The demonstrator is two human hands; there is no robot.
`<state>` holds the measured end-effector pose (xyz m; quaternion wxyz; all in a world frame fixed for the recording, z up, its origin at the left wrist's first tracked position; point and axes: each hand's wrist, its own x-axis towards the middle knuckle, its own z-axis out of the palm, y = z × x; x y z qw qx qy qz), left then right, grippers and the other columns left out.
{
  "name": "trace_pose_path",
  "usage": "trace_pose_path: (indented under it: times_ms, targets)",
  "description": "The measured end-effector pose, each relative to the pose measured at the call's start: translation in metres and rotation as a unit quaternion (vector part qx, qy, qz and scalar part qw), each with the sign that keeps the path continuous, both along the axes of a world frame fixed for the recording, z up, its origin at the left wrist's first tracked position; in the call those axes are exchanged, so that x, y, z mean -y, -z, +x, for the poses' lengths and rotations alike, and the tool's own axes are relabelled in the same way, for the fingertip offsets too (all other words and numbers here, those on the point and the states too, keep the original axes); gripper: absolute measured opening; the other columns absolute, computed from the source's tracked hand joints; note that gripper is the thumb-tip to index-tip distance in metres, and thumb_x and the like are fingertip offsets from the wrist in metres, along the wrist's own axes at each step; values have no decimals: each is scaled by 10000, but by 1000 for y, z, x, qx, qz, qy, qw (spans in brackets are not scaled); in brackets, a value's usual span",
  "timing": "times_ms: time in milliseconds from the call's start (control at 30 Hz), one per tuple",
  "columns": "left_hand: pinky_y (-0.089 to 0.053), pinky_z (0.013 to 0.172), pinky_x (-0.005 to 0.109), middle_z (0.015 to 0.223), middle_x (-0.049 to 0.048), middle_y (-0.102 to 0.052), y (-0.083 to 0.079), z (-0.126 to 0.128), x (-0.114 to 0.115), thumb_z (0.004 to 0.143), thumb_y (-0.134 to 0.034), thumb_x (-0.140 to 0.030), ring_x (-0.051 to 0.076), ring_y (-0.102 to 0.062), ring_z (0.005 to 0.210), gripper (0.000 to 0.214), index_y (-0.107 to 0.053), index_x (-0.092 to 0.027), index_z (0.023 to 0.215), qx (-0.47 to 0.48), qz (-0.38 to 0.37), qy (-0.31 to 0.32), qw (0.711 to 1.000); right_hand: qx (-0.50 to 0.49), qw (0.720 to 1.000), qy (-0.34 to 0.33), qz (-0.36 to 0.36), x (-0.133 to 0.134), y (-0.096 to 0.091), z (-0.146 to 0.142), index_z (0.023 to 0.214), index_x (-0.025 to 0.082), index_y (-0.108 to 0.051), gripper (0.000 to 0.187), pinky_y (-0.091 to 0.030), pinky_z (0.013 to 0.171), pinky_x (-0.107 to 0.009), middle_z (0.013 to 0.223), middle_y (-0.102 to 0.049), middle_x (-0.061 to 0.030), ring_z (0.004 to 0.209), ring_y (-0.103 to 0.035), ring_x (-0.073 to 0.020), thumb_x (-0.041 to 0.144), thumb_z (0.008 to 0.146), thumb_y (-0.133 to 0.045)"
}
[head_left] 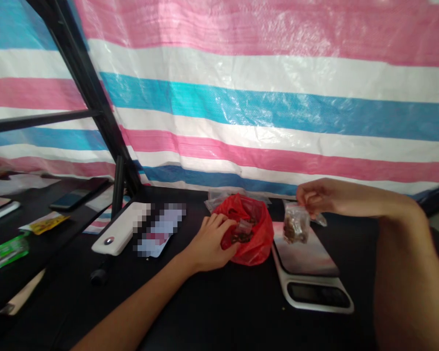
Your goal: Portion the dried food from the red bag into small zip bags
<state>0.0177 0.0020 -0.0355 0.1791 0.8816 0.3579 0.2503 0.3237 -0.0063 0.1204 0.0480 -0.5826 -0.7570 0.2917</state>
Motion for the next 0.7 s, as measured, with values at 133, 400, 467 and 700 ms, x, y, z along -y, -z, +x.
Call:
trace_pose_path:
  times_ms: [133,400,467,700]
  targets:
    - [-421,981,457,1217,106,-669,0,1,-2,877,-624,-324,306,-612,1134,378,-585,-217,1238,-3,-2,-30,1000,35,995,15,-97,-12,18,12,705,199,-663,158,-430,559,-276,636,-616,-11,575,-545,-161,259,623,-543]
    - [-440,691,302,828,21,-699,-2,-5,-5,977,-458,-345,189,-653,728,227,-643,-220,938,52,-20,-46,997,83,990,16,-114,-29,38,2,806,168,-797,349,-468,632,-249,814,-775,-47,732,-662,-195,162,555,-556]
    - [-450,713,300,847,31,-695,-1,-6,-7,982,-441,-324,188,-657,754,245,-636,-206,894,85,-8,-37,996,91,991,20,-97,-29,34,4,903,164,-804,414,-481,680,-252,940,-792,-59,824,-686,-219,157,566,-563]
    - [-451,732,293,832,27,-674,2,-7,-9,998,-430,-296,178,-639,769,283,-624,-201,815,138,25,-43,989,127,989,37,-66,-23,21,17,964,182,-795,381,-496,749,-276,1000,-783,-52,919,-693,-257,240,630,-622]
